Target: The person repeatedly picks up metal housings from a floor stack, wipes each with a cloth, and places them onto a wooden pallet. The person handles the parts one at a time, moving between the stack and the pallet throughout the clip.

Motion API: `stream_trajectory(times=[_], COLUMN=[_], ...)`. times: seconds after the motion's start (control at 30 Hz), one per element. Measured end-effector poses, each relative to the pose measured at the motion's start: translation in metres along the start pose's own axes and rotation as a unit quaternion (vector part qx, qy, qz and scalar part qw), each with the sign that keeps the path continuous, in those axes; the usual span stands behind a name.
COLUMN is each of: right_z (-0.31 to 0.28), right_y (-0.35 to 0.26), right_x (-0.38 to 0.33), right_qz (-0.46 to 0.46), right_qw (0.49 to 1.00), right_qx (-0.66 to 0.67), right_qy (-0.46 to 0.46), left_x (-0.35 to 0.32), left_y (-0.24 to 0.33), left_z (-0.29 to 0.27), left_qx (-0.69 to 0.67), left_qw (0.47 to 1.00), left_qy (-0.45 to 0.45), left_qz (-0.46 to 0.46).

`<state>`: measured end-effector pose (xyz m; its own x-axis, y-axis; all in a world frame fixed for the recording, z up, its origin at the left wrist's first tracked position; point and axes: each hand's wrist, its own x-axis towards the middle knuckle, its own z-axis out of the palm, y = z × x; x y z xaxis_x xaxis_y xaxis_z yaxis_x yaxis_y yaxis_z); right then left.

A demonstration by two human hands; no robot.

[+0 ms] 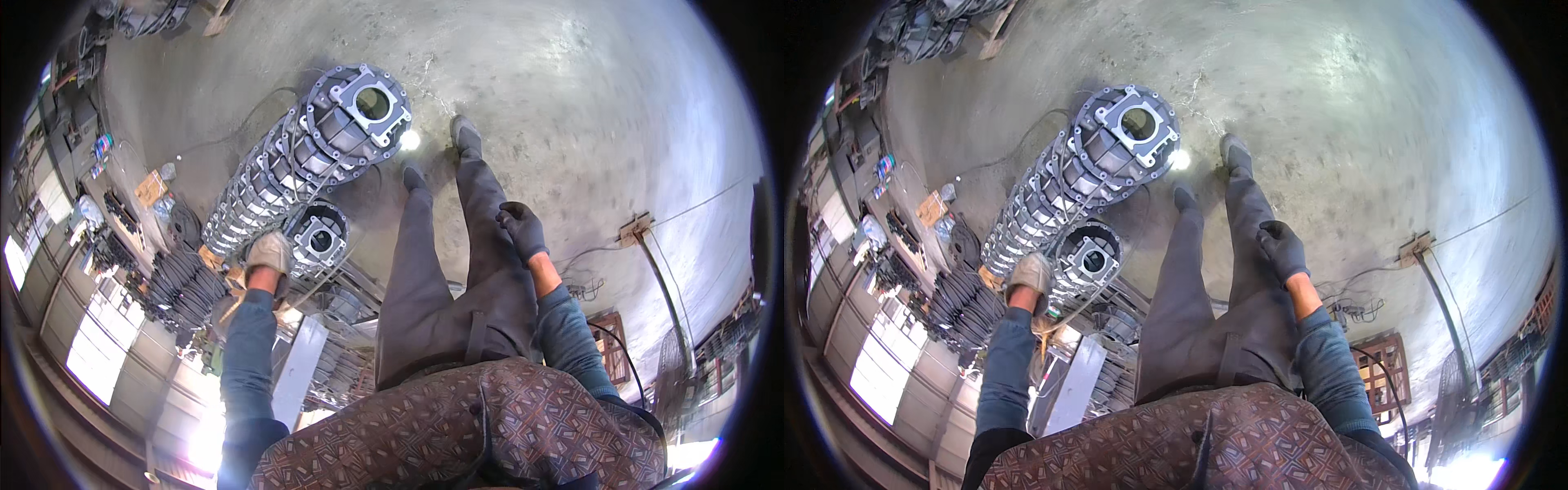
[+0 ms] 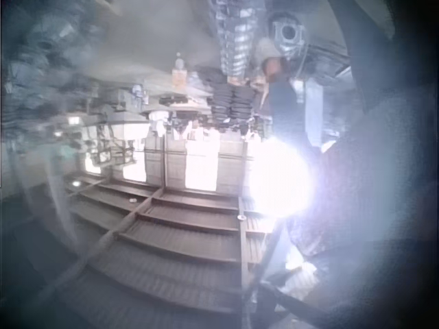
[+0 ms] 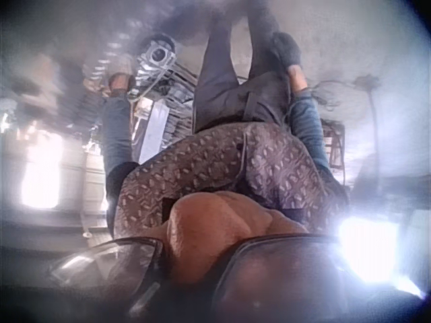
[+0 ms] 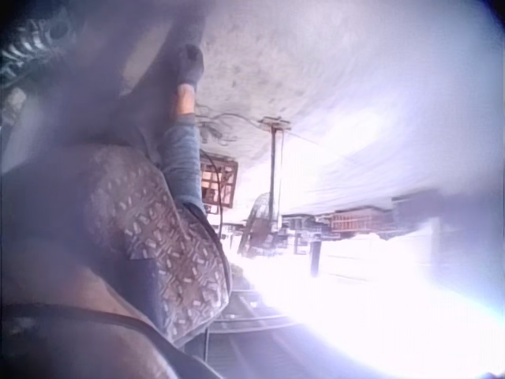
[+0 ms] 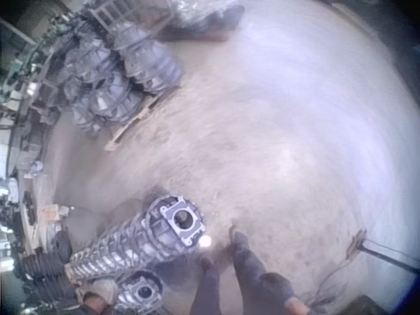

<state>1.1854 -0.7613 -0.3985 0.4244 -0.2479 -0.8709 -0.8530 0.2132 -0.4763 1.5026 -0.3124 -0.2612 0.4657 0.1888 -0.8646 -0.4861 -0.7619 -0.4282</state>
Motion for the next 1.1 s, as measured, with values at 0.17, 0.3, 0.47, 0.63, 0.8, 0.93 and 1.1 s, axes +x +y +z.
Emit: stream_trajectory(times=[0.17,0.3,0.47,0.63,0.8,0.93,1.1], right_z=[0.007,0.007,0.023,0.063,0.098,0.151,0.167], right_y=[-0.003,-0.006,0.003,0.032,0.087,0.067,0.086], right_x=[0.005,-0.002,-0.025,-0.050,-0.071,-0.105,-0.105], right_qz=[-0.019,-0.004,-0.032,-0.051,-0.096,-0.083,-0.143], right_qw=[1.000,0.999,0.998,0.998,0.987,0.987,0.972], right_qx=[-0.018,-0.033,-0.062,-0.031,-0.109,-0.130,-0.174], right_qy=[-0.009,0.003,0.009,0.020,0.072,0.048,0.072], left_x=[0.022,0.031,0.073,0.045,0.001,0.075,0.053], left_y=[-0.024,-0.009,-0.017,-0.001,0.026,0.034,0.037], left_z=[0.089,0.085,0.057,0.093,0.140,0.174,0.165], left_qx=[-0.113,-0.212,-0.145,-0.191,-0.164,-0.159,-0.211], left_qw=[0.990,0.971,0.983,0.978,0.977,0.970,0.963], left_qy=[0.065,0.091,0.110,0.079,0.048,0.103,0.108], left_qz=[-0.053,-0.067,-0.007,0.009,0.130,0.150,0.128])
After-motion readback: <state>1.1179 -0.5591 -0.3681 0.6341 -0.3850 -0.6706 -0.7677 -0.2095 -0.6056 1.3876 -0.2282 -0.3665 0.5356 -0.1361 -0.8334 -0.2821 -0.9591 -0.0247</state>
